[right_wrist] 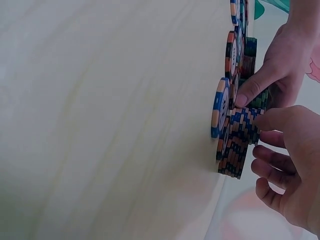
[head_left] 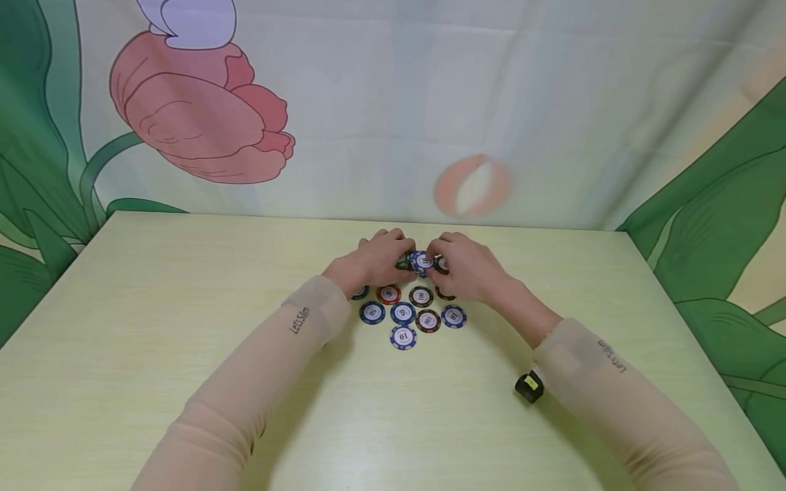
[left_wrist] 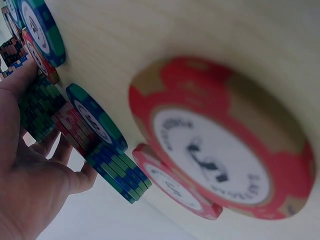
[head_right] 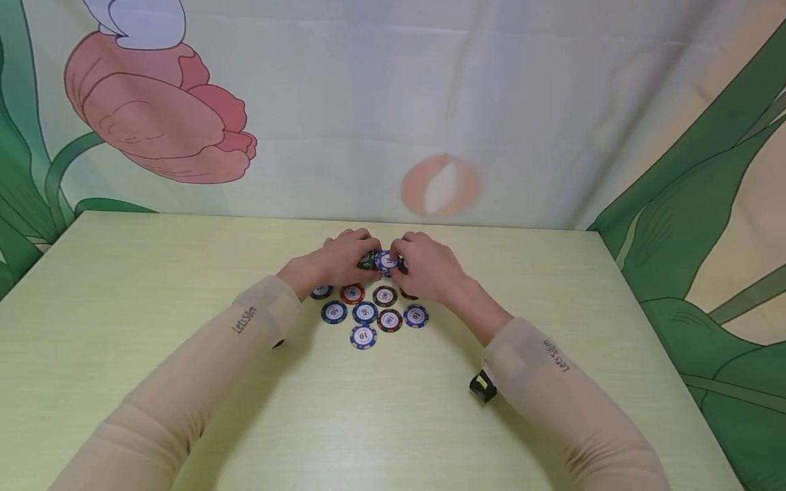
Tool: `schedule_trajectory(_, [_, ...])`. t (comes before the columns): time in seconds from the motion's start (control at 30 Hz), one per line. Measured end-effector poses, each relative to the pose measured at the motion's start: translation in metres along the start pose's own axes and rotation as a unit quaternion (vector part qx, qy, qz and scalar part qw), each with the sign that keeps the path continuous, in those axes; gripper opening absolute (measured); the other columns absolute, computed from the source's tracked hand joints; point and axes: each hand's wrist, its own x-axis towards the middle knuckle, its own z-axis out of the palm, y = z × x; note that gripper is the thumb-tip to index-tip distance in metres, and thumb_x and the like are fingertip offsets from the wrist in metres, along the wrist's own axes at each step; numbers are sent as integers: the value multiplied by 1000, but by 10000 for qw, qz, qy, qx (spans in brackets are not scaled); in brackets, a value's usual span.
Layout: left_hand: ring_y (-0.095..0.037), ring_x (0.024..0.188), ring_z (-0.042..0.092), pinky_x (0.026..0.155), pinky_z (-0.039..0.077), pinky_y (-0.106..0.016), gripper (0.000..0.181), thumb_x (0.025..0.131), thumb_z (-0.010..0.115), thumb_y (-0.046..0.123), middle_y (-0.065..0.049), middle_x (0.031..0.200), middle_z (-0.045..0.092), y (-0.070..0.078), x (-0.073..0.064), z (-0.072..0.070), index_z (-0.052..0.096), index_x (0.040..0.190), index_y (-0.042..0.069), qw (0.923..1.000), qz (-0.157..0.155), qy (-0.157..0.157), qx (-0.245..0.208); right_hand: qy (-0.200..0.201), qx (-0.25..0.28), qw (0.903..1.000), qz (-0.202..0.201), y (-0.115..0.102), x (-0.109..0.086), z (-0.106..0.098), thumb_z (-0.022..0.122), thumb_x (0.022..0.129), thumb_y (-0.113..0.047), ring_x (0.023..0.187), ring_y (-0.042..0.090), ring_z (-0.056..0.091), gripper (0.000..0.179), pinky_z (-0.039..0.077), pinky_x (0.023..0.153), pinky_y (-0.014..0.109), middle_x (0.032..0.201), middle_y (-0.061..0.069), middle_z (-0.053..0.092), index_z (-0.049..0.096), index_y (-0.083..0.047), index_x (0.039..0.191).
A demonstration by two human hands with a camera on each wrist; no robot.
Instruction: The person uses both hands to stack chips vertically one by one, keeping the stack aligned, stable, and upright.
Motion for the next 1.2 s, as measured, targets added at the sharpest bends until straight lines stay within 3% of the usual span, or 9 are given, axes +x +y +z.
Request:
schedule_trajectory(0.5, [-31,130,42,107,34,-67,60,99,67,46,-11,146,47,0,1,1,52,148,16,10000,-48,-20,37,55,29,9999,117,-5,2,3,72,95,-23,87,21,59,21,52,71,37,100,6,65,70,-8,109])
schedule_trajectory(1.2, [-31,130,41,107,33,-67,60,98,68,45,-11,145,47,1,2,2,51,148,16,9999,-113,-5,14,118,23,9993,352,-8,6,9,74,95,-26,88,23,59,26,52,73,39,100,7,66,67,-6,111])
